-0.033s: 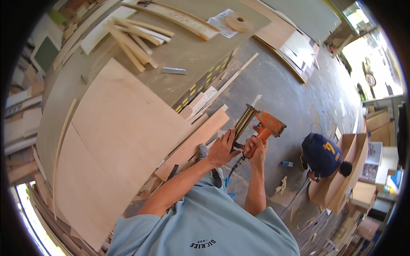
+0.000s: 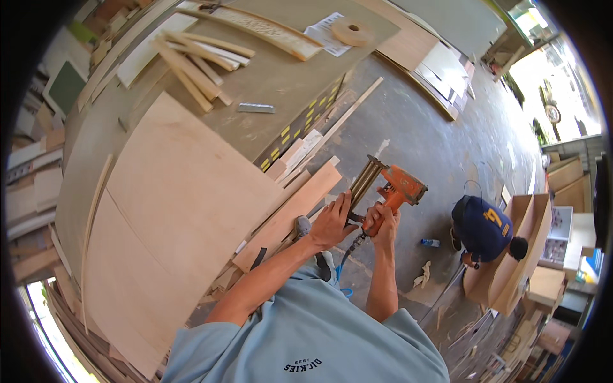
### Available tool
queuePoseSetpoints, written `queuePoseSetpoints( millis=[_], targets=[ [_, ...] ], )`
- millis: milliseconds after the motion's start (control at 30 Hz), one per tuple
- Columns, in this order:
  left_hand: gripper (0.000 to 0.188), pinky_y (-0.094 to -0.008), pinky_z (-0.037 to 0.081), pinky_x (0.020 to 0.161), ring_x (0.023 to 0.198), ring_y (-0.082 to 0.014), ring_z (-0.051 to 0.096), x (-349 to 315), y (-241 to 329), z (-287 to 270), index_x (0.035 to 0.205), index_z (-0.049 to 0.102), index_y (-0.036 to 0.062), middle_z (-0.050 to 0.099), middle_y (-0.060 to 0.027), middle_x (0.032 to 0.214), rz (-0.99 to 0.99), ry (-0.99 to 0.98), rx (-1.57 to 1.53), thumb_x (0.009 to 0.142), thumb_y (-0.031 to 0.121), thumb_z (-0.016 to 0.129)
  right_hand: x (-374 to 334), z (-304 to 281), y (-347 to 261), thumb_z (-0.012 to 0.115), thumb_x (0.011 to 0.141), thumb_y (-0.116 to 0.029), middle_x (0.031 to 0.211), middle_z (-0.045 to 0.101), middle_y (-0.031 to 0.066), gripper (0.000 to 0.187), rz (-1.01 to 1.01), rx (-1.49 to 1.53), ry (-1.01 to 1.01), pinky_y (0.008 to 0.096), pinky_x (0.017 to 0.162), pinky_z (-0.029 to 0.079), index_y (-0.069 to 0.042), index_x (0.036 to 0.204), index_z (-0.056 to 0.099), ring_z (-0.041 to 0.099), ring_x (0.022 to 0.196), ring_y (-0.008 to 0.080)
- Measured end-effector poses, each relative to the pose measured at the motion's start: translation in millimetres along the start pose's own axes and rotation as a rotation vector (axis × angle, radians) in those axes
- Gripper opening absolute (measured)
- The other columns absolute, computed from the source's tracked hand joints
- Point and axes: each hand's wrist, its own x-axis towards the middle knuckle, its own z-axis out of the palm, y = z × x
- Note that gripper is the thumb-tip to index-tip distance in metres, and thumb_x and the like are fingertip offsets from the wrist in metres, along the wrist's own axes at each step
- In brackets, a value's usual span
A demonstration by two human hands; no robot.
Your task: The person secures a large wooden panel to a furniture frame using a pneumatic nail gun.
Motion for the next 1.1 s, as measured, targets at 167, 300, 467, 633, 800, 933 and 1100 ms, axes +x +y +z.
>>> queuePoseSetpoints(
  millis=[167,300,467,633,800,933,1100],
  targets=[
    [0.081,-0.0409,0.054,0.083,0.101,-0.0426,0.061,9,-2,23,0.134,0.037,-0.0161,0.053,-0.0338,0.123,0.144,0.125,0.326,0.084,0.035,0.072,11,-9,-5,0.057,0.084,0.0,0.066,0.047,0.0031,0.042,-0.069,0.02,0.04,0.0263,0.043,0.042,0.008,0.124,0.049,0.047,0.05,0.0114],
    [0.067,-0.0389,0.054,0.073,0.085,-0.0365,0.066,2,-33,22,0.123,0.049,-0.0058,0.065,-0.0236,0.099,0.065,0.053,0.109,0.088,0.05,0.064,23,-21,-6,0.057,0.088,-0.007,0.063,0.044,0.002,0.042,-0.072,-0.024,0.061,0.0293,0.044,0.04,0.005,0.127,0.049,0.048,0.049,0.0139],
    [0.043,-0.0445,0.051,0.065,0.077,-0.0368,0.066,-20,-66,-4,0.102,0.061,0.0043,0.066,-0.0179,0.076,-0.123,-0.346,-0.135,0.085,0.043,0.069,38,-31,-31,0.057,0.086,-0.005,0.066,0.045,0.003,0.043,-0.123,0.03,0.066,0.0293,0.045,0.041,0.004,0.128,0.049,0.047,0.052,0.0132],
    [0.02,-0.0433,0.05,0.07,0.074,-0.0339,0.065,-4,-104,-42,0.072,0.066,0.002,0.066,-0.0173,0.076,-0.057,-0.49,0.018,0.081,0.02,0.068,50,-59,-39,0.057,0.086,-0.004,0.068,0.047,0.0031,0.045,-0.251,0.047,0.127,0.0298,0.045,0.041,0.004,0.129,0.048,0.046,0.051,0.0127],
    [0.011,-0.0452,0.049,0.08,0.088,-0.0368,0.064,93,-164,-114,0.088,0.067,0.0034,0.068,-0.0187,0.088,-0.386,0.188,-0.045,0.085,0.013,0.062,42,-90,-46,0.059,0.083,-0.004,0.069,0.047,0.003,0.048,-0.253,0.087,0.135,0.0286,0.046,0.045,0.008,0.129,0.047,0.05,0.054,0.0123],
    [0.025,-0.047,0.047,0.089,0.105,-0.0381,0.059,139,-248,-177,0.105,0.063,0.0002,0.064,-0.0195,0.107,-0.377,0.237,0.595,0.081,0.007,0.063,19,-87,-52,0.059,0.087,-0.007,0.068,0.05,0.0024,0.046,-0.144,-0.067,0.116,0.0289,0.046,0.049,0.004,0.13,0.05,0.051,0.049,0.0125],
    [0.024,-0.0464,0.046,0.089,0.1,-0.0355,0.062,163,-273,-191,0.105,0.067,0.0065,0.066,-0.0159,0.104,-0.312,-0.038,0.667,0.081,0.007,0.063,1,-104,-47,0.06,0.084,-0.003,0.065,0.053,0.004,0.044,-0.05,-0.142,0.145,0.03,0.041,0.044,0.007,0.126,0.052,0.05,0.044,0.0123]
  ],
)
